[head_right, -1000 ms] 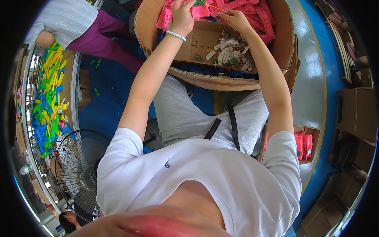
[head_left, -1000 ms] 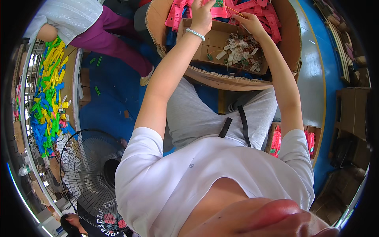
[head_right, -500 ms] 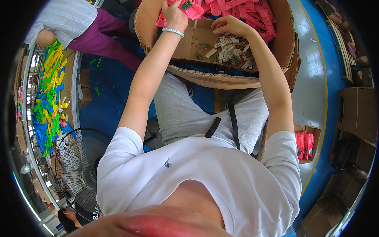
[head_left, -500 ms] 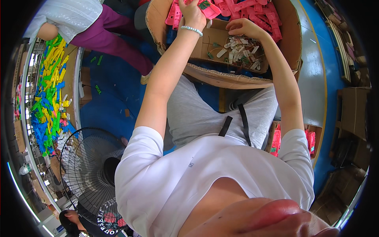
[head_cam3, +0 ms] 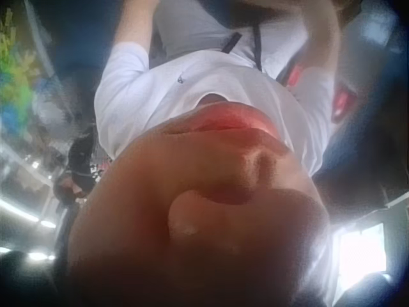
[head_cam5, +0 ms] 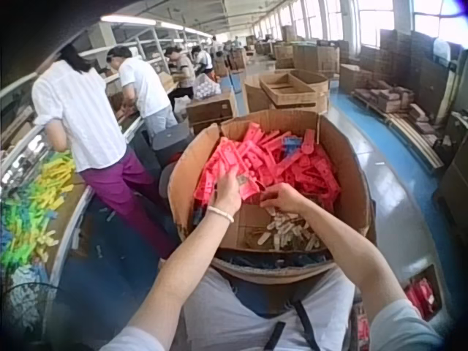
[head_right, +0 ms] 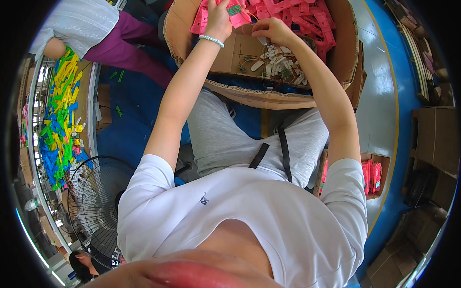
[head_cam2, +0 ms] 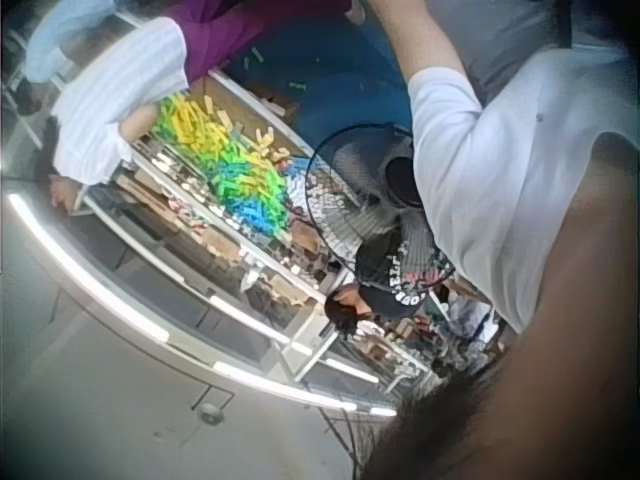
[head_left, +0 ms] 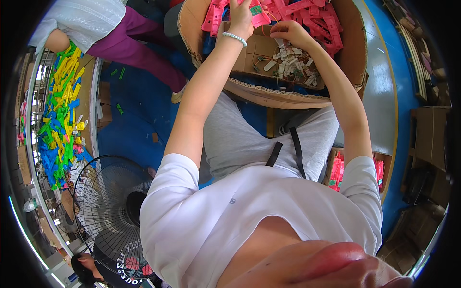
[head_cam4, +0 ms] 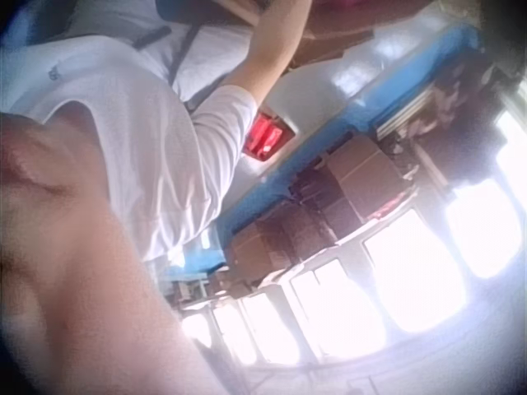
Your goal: The person assembles toy components by taking circuit boards and wiring from a box, fitting them into plastic toy casings by hand, and placing the assembled units into a separate tray.
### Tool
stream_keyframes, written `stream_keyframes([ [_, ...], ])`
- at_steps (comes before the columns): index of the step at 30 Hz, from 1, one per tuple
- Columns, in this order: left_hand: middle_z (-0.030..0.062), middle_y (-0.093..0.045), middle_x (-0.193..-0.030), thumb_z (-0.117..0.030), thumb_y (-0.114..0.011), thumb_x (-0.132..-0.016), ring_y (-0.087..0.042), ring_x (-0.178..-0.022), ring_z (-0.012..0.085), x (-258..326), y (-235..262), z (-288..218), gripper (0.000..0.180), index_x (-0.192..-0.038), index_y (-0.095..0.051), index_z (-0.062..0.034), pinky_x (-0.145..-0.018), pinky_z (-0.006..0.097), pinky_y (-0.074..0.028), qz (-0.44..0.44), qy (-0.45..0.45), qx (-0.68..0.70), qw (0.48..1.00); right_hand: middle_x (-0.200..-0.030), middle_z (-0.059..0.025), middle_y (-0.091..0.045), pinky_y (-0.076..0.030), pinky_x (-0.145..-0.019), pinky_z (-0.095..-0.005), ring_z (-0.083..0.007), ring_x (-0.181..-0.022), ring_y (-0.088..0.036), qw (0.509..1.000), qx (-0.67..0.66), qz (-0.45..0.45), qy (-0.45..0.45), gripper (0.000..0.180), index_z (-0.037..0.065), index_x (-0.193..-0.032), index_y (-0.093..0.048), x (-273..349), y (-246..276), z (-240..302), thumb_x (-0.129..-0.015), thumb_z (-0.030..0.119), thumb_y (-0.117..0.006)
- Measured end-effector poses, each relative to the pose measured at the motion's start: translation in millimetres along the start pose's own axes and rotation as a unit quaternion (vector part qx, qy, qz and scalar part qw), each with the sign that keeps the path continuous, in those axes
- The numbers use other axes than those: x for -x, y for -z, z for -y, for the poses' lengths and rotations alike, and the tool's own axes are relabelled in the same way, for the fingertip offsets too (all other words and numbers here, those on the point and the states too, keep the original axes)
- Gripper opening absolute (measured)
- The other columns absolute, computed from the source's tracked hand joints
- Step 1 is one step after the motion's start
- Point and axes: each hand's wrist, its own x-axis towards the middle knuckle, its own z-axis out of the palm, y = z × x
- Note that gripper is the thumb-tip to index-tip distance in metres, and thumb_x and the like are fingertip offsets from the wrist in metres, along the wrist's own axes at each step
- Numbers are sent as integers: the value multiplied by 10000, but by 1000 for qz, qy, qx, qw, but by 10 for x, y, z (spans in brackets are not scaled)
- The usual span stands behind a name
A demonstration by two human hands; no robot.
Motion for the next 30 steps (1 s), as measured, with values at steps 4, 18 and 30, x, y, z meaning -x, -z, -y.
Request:
stream_keyframes([
  [4, 59, -605, -954, -97, -533, -939, -608, -631, 173, -137, 164, 160, 233, -1168, -488, -101, -576, 319, -527, 52, 57, -106, 991, -778, -64, -686, -486, -601, -277, -123, -649, -611, 970, 46, -172, 164, 189, 1, -971, -711, -59, 156, -35, -841, 135, -729],
  [18, 93, -616, -810, -205, -575, -964, -656, -653, 213, 31, 82, 139, 345, -1252, -403, -127, -525, 381, -558, 72, 146, -81, 983, -667, -101, -662, -495, -479, -300, -152, -479, -606, 991, 126, -46, 22, 172, 19, -901, -729, 66, 168, 209, -802, 159, -728],
  [30, 85, -581, -704, -218, -589, -955, -598, -534, 208, -13, 53, 41, 348, -1224, -387, -130, -483, 362, -534, 33, 80, -17, 996, -721, -104, -660, -538, -543, -266, -114, -580, -633, 990, -74, 113, -47, 239, -22, -1043, -688, 82, 155, 72, -864, 136, -703],
])
